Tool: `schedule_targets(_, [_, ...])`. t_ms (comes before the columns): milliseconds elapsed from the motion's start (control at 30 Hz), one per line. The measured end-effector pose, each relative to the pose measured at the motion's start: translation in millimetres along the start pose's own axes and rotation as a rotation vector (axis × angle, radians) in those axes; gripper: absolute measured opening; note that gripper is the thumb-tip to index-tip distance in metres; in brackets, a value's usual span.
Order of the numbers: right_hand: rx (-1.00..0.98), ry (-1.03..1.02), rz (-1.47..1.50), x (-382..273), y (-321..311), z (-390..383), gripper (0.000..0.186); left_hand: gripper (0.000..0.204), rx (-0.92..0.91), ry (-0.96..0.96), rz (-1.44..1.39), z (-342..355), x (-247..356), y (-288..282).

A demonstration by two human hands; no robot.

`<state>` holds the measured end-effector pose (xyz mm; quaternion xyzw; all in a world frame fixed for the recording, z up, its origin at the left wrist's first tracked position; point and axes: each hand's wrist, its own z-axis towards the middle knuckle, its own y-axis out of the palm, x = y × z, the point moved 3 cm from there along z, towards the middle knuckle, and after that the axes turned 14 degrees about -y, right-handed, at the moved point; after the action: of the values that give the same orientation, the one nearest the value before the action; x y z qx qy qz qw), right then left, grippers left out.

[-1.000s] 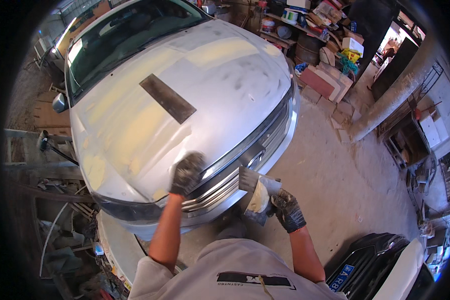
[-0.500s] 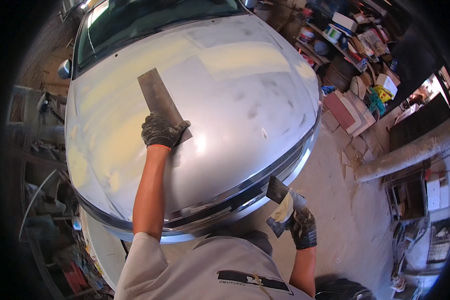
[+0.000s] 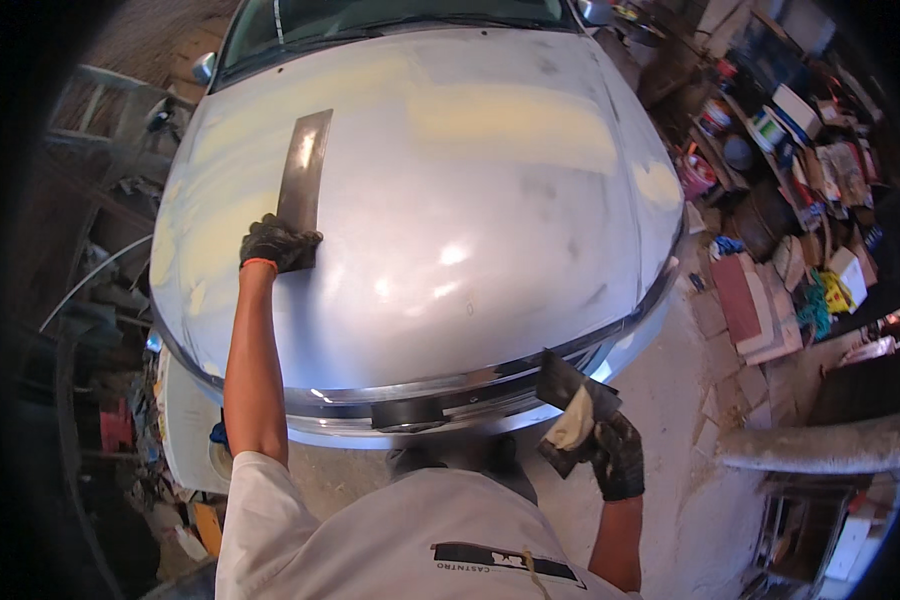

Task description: The person mixes a white filler compound with a hardener on a metal plate using a putty knife, then applies the mixture to the hood of a silver car to smooth out imperfections.

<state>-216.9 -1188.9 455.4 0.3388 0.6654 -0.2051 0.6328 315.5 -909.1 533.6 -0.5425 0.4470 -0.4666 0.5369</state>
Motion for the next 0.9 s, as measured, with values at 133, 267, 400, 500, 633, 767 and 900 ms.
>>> schedule_targets(133, [-0.014, -0.067, -0.036, -18.7, -46.9, 19.0, 0.028, 0.053, -0.082, 0.205, -0.009, 6.2, -7.1, 12.9])
schedule_targets(267, [-0.021, -0.036, 0.041, -18.9, -64.0, 29.3, 0.029, 0.038, 0.047, 0.319, 0.109, 6.2, -9.1, 27.8])
schedule_targets(400, [-0.075, -0.092, -0.019, -17.7, -62.5, 37.8, 0.031, 0.041, 0.168, 0.231, 0.135, 25.1, -27.9, 27.2])
schedule_targets(500, [-0.108, -0.006, 0.074, -17.2, -51.7, 44.0, 0.031, 0.032, 0.032, 0.204, -0.08, 56.8, -49.8, 15.4])
schedule_targets(633, [-0.146, -0.03, 0.097, -22.5, -27.0, 55.6, 0.03, 0.046, -0.168, 0.183, -0.799, 54.0, -73.7, 11.3])
schedule_targets(767, [-0.173, -0.109, -0.062, -28.0, -2.4, 71.2, 0.028, 0.049, -0.186, 0.211, -1.442, -32.6, -103.3, 25.1])
schedule_targets(900, [-0.228, -0.075, 0.148, -25.4, 31.6, 90.1, 0.028, 0.036, -0.215, -0.017, -1.487, -96.1, -128.4, 32.8])
